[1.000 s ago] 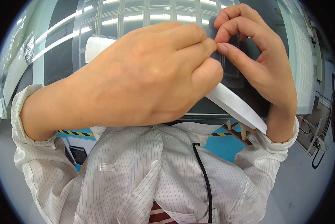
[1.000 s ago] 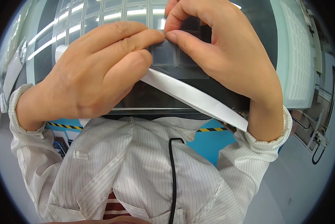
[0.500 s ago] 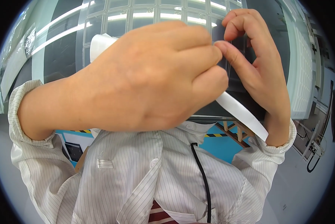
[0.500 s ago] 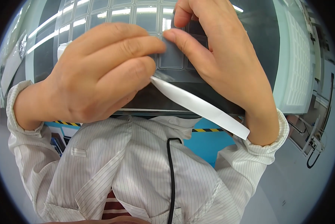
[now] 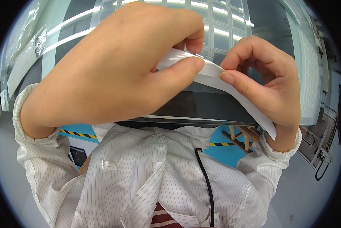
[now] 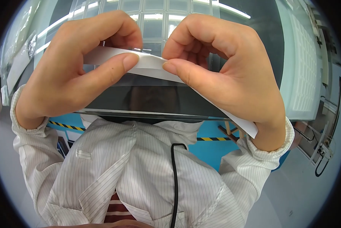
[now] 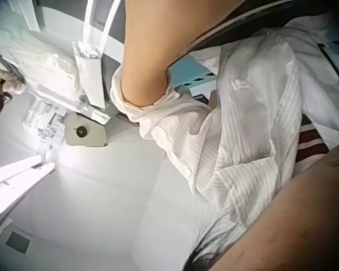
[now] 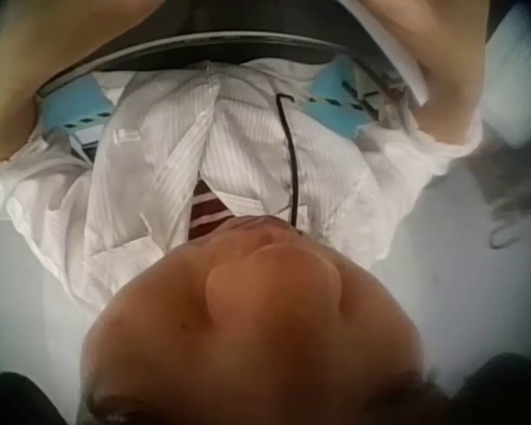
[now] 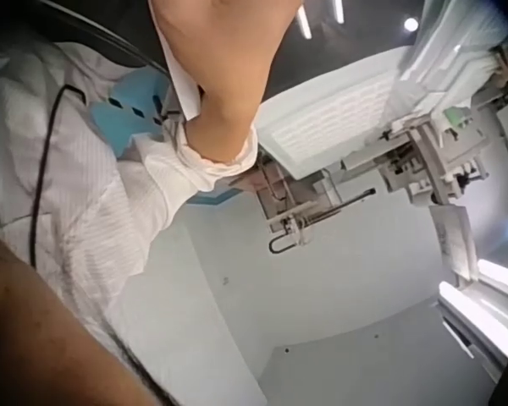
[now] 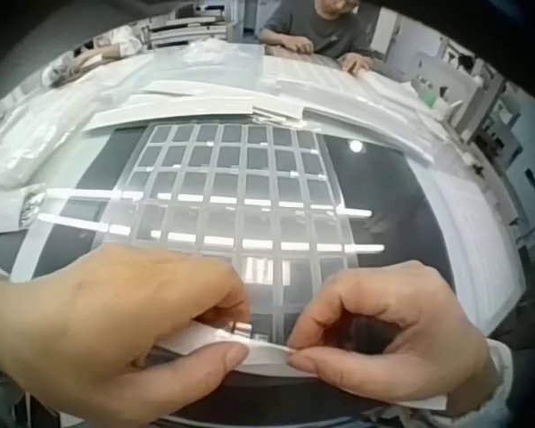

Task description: Placing label strips into plastic trays and sealing them with white tape strips.

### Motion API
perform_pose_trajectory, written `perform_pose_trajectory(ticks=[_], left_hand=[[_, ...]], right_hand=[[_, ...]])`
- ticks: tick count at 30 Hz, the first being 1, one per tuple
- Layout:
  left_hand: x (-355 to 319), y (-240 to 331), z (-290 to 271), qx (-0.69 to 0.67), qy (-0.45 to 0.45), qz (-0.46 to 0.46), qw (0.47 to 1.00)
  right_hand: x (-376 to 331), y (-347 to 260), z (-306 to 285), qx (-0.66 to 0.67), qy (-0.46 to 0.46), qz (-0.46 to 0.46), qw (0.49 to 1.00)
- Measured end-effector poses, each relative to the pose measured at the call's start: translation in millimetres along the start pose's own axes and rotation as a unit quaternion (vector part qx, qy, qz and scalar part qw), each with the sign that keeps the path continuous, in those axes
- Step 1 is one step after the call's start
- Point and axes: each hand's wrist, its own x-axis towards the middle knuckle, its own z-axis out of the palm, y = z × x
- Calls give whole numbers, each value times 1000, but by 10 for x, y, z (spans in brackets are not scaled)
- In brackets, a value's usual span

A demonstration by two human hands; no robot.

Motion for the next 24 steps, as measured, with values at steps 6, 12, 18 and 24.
perform_pose_trajectory(ticks=[6, 12, 18, 24], left_hand=[[-134, -320, 67, -14, -7, 43, 999], [-190, -349, 43, -35, -36, 26, 998], [-268, -373, 44, 10, -73, 153, 985], [-161, -350, 331, 46, -9, 248, 968]], right_hand=[[-6, 6, -18, -13, 8, -22, 1000], [67, 7, -162, 29, -10, -76, 997], [149, 96, -357, -74, -13, 22, 997], [128, 136, -360, -156, -54, 9, 986]])
